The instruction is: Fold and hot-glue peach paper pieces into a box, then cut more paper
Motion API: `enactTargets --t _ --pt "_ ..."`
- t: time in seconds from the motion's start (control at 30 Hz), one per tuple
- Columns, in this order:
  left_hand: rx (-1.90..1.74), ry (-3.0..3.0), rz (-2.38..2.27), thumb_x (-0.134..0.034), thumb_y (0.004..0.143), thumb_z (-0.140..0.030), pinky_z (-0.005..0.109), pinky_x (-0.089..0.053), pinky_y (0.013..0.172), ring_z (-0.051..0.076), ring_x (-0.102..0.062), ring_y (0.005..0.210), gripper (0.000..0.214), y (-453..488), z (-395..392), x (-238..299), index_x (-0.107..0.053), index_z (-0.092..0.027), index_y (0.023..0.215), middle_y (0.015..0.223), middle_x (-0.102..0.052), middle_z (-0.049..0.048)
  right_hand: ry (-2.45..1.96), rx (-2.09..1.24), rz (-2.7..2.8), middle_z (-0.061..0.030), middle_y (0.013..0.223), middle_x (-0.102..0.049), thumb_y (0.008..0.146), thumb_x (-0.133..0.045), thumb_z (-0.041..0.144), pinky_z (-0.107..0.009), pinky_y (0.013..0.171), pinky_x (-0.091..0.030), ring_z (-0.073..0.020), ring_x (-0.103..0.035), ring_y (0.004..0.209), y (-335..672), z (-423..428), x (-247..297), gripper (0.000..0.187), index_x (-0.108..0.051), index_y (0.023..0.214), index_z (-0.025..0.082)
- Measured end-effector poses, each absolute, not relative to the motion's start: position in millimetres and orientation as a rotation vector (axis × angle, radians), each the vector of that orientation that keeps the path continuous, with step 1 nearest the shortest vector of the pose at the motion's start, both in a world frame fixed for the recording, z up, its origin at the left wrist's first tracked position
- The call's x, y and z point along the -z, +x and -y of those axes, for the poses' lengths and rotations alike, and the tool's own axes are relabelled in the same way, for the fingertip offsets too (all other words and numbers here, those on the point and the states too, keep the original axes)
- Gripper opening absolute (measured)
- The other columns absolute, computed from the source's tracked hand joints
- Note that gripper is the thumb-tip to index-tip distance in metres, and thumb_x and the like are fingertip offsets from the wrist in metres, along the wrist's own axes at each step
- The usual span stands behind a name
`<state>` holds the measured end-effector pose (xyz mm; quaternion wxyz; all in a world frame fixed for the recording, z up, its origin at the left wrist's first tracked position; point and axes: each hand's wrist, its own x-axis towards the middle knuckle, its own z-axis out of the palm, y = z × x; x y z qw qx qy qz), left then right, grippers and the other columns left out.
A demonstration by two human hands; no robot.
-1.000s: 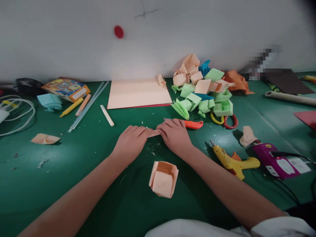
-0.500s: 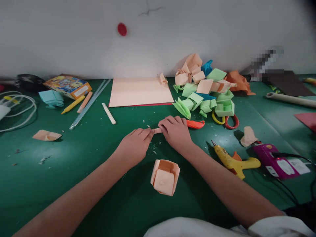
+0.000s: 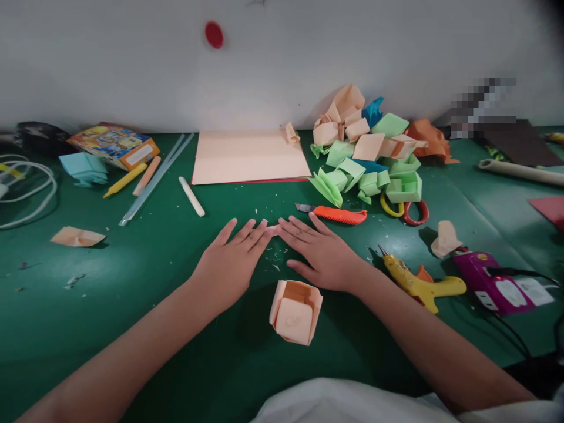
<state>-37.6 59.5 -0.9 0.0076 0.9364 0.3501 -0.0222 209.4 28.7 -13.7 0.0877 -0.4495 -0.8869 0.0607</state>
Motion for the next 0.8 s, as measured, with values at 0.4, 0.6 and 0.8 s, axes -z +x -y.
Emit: enactTargets --t 0.4,0.6,0.8 --pt "-0.037 2.953 -0.985 -0.04 0.088 -0.004 0.053 -0.026 0.129 0.028 -0.043 0.151 0.064 -57.6 -82.0 -3.3 -0.058 -0.02 0.148 0.152 -0.058 0.0036 -1.583 -0.142 2.632 0.0042 0.169 -0.032 0.11 -0.032 0.043 -0.07 0.127 -0.012 -0.0373 -0.01 0.161 214.5 -19.8 2.1 0.057 -0.033 0.163 0.024" --pt "-0.466 3.124 -0.942 -0.042 0.095 -0.01 0.047 -0.054 0.107 0.029 -0.072 0.116 0.041 -49.9 -77.3 -1.8 -0.081 -0.013 0.108 0.112 -0.08 0.0124 -1.594 -0.14 2.611 0.0043 0.165 -0.041 0.11 -0.034 0.038 -0.071 0.126 -0.014 -0.0371 -0.017 0.16 214.5 -21.8 -3.5 0.052 -0.04 0.161 0.027" --pt "-0.497 3.084 -0.917 -0.044 0.102 -0.021 0.049 -0.059 0.09 0.031 -0.072 0.106 0.037 -42.4 -79.9 2.4 -0.077 -0.017 0.117 0.113 -0.078 0.0127 -1.548 -0.133 2.575 -0.0011 0.164 -0.045 0.108 -0.042 0.037 -0.069 0.127 -0.016 -0.0374 -0.018 0.159 211.8 -22.4 1.6 0.053 -0.043 0.159 0.023"
